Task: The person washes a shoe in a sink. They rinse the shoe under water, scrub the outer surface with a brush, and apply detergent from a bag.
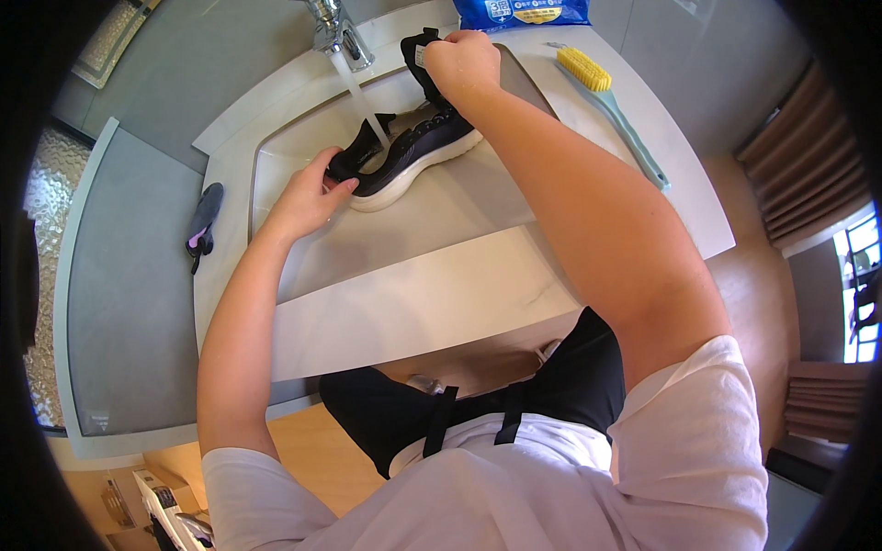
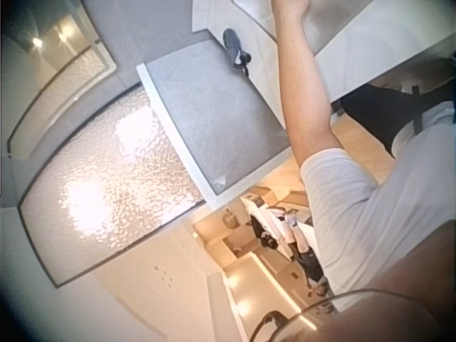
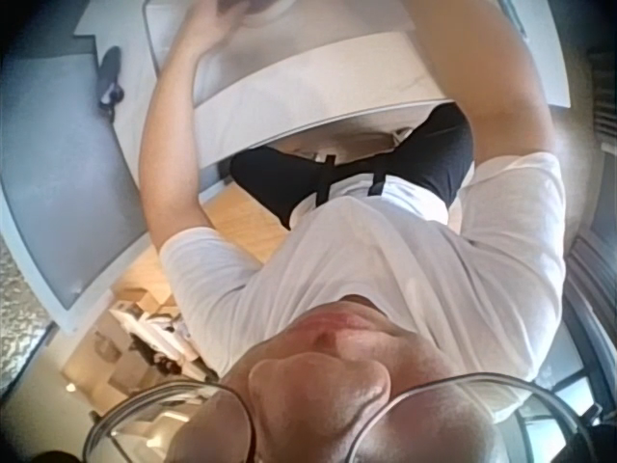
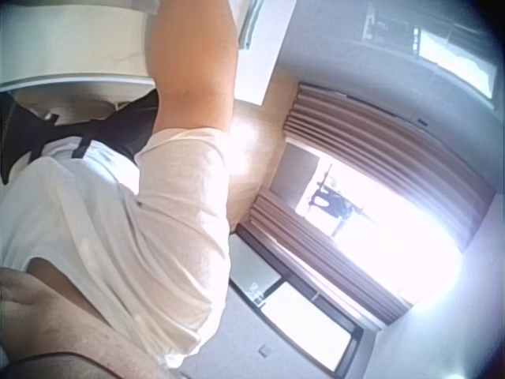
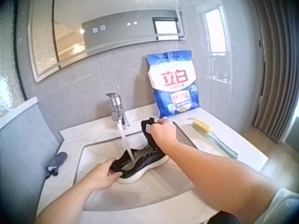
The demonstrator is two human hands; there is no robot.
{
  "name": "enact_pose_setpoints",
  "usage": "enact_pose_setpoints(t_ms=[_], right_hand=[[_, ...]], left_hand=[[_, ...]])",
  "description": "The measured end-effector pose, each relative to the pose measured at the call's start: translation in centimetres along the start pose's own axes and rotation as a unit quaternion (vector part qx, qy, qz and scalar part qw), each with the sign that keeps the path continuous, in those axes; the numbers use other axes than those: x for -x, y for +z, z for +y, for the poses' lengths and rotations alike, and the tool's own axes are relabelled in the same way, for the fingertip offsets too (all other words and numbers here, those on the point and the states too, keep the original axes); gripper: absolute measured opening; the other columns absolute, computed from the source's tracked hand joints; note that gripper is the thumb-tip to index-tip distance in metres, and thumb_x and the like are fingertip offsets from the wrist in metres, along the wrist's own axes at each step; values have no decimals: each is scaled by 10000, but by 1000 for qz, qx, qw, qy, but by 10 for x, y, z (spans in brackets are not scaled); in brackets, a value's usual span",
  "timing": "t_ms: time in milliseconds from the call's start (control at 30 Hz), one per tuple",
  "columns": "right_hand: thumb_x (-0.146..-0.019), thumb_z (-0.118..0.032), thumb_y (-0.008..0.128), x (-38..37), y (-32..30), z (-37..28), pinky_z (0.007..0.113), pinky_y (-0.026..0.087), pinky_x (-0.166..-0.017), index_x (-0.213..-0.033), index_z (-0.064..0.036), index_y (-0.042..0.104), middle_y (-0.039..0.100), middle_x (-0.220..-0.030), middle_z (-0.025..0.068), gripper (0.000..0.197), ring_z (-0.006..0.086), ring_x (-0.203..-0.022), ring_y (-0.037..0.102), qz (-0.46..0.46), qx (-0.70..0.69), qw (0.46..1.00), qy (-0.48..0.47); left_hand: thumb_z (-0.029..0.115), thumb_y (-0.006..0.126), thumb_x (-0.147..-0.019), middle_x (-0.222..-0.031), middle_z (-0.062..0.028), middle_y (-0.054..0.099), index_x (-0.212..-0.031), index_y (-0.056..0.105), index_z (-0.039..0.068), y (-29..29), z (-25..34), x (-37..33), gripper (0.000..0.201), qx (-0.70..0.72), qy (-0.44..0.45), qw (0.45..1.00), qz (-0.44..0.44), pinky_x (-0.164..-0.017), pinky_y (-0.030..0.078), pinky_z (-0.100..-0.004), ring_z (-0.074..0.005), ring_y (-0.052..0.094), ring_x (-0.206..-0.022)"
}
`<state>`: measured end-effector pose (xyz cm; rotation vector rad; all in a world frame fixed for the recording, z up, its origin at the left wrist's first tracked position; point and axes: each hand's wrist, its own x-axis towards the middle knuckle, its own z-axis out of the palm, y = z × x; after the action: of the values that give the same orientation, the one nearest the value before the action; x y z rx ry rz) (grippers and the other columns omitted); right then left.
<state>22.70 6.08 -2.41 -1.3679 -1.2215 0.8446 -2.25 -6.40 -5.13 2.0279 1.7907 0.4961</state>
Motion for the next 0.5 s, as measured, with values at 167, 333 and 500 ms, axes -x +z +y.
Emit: enact_pose_setpoints(t_ms=[167,333,500], right_hand=[[-715,-153,546,4,-1,-3,390,521,-914,-1002,-1,743,717,-1013,243,380,381,-989,681,-9,9,1000,1],[-710,-151,547,6,1,-3,390,528,-897,-992,10,740,717,-990,246,378,384,-972,684,-6,2,1000,-5],[-712,-156,547,6,3,-2,393,531,-879,-966,8,740,717,-977,242,359,379,-944,684,1,15,999,-28]], left_hand=[[218,710,-910,-886,-131,683,-1351,500,1,-2,2,1,534,-15,-6,1000,-4,-748,513,-334,-198,628,-776],[269,709,-904,-857,-150,681,-1376,487,10,-2,2,2,583,-16,-4,1000,-1,-737,515,-360,-249,650,-779],[302,709,-897,-841,-165,685,-1392,479,19,-2,2,1,615,-13,-6,1000,-3,-726,519,-385,-296,670,-778]])
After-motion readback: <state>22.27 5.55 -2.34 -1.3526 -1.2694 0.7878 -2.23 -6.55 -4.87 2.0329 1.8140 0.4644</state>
